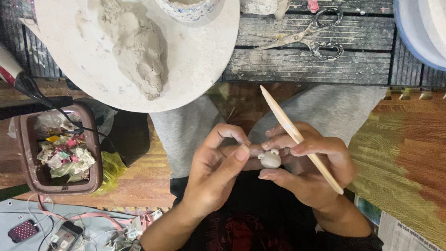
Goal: The person shapes a small piece of clay into a figurine using a wooden sculpting tool and their fingers. They repeatedly smooth and refine the surface of the clay object while seated at a cluttered workbench.
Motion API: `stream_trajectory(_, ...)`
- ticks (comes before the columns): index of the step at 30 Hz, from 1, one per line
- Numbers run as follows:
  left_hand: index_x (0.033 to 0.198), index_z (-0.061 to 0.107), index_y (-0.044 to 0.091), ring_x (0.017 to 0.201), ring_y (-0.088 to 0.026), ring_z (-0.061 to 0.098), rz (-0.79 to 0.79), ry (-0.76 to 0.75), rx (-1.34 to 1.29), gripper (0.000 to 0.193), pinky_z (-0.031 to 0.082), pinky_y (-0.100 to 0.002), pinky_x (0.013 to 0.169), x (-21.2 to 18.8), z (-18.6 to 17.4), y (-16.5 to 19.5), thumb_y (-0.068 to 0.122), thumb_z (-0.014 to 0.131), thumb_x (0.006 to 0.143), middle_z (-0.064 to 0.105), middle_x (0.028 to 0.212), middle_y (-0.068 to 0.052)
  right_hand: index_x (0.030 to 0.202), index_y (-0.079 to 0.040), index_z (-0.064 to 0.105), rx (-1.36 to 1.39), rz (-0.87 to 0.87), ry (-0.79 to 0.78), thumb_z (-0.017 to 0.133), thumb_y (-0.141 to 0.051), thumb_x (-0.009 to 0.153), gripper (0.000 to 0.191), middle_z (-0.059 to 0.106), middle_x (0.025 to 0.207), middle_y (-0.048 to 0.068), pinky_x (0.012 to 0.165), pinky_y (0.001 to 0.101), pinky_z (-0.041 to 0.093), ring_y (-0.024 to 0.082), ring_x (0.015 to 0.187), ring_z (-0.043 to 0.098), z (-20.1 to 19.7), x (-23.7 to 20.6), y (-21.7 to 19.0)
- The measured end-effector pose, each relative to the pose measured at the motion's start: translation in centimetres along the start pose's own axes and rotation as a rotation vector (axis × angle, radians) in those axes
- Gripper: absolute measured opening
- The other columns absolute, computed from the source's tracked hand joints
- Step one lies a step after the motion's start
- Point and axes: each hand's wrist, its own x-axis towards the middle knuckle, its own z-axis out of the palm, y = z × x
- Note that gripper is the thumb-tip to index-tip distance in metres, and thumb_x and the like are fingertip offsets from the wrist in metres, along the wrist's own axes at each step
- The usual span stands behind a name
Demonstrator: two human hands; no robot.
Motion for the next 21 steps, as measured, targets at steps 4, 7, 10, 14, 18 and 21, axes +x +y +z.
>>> stream_trajectory(4,0.135,0.055,-0.006,0.110,-0.023,0.072,0.079,-0.029,0.362,0.026,0.059,-0.032,0.100,-0.6,1.1,1.6,0.006,0.062,0.112,0.075,0.119,-0.022,0.125,-0.008,0.050,0.074,0.015,-0.010,0.086,-0.008,0.090,0.050,0.074,0.100,0.022,0.105,0.0490,0.060,0.027,0.107,0.074,0.1,0.2,-0.7)
stream_trajectory(7,0.125,0.066,-0.003,0.118,-0.022,0.071,0.194,-0.024,0.525,0.018,0.059,-0.032,0.105,-0.4,1.9,2.4,0.004,0.065,0.108,0.072,0.126,-0.018,0.126,-0.008,0.050,0.115,0.010,-0.008,0.086,-0.010,0.089,0.051,0.074,0.100,0.022,0.102,0.0479,0.062,0.027,0.106,0.075,-0.2,0.5,-0.8)
stream_trajectory(10,0.119,0.072,0.001,0.118,-0.022,0.071,0.308,-0.043,0.704,0.014,0.057,-0.032,0.104,-0.2,2.3,3.1,0.002,0.070,0.105,0.071,0.122,-0.016,0.126,-0.007,0.050,0.118,0.030,0.007,0.086,-0.008,0.088,0.052,0.073,0.100,0.021,0.100,0.0474,0.062,0.028,0.105,0.075,-0.2,0.3,-1.0)
stream_trajectory(14,0.112,0.074,0.004,0.123,-0.023,0.067,0.394,-0.049,0.816,0.014,0.054,-0.034,0.111,-0.1,2.7,3.2,0.001,0.076,0.099,0.066,0.126,-0.014,0.128,-0.005,0.049,0.177,0.153,0.017,0.086,-0.002,0.089,0.054,0.073,0.104,0.025,0.095,0.0446,0.064,0.028,0.104,0.076,-0.3,-0.5,-1.9)
stream_trajectory(18,0.113,0.077,0.006,0.122,-0.020,0.066,0.368,-0.072,0.774,0.016,0.056,-0.033,0.108,-0.1,2.7,3.0,0.003,0.079,0.098,0.063,0.130,-0.013,0.129,-0.003,0.050,0.221,0.192,0.034,0.086,0.000,0.087,0.055,0.071,0.106,0.026,0.099,0.0469,0.066,0.029,0.107,0.076,-0.3,-1.0,-1.9)
stream_trajectory(21,0.109,0.076,0.005,0.121,-0.019,0.066,0.387,-0.081,0.804,0.012,0.056,-0.033,0.109,-0.2,2.5,3.1,0.004,0.080,0.098,0.063,0.129,-0.012,0.130,-0.004,0.050,0.214,0.199,0.027,0.087,0.000,0.087,0.056,0.073,0.104,0.025,0.096,0.0443,0.066,0.028,0.105,0.076,-0.5,-1.1,-2.0)
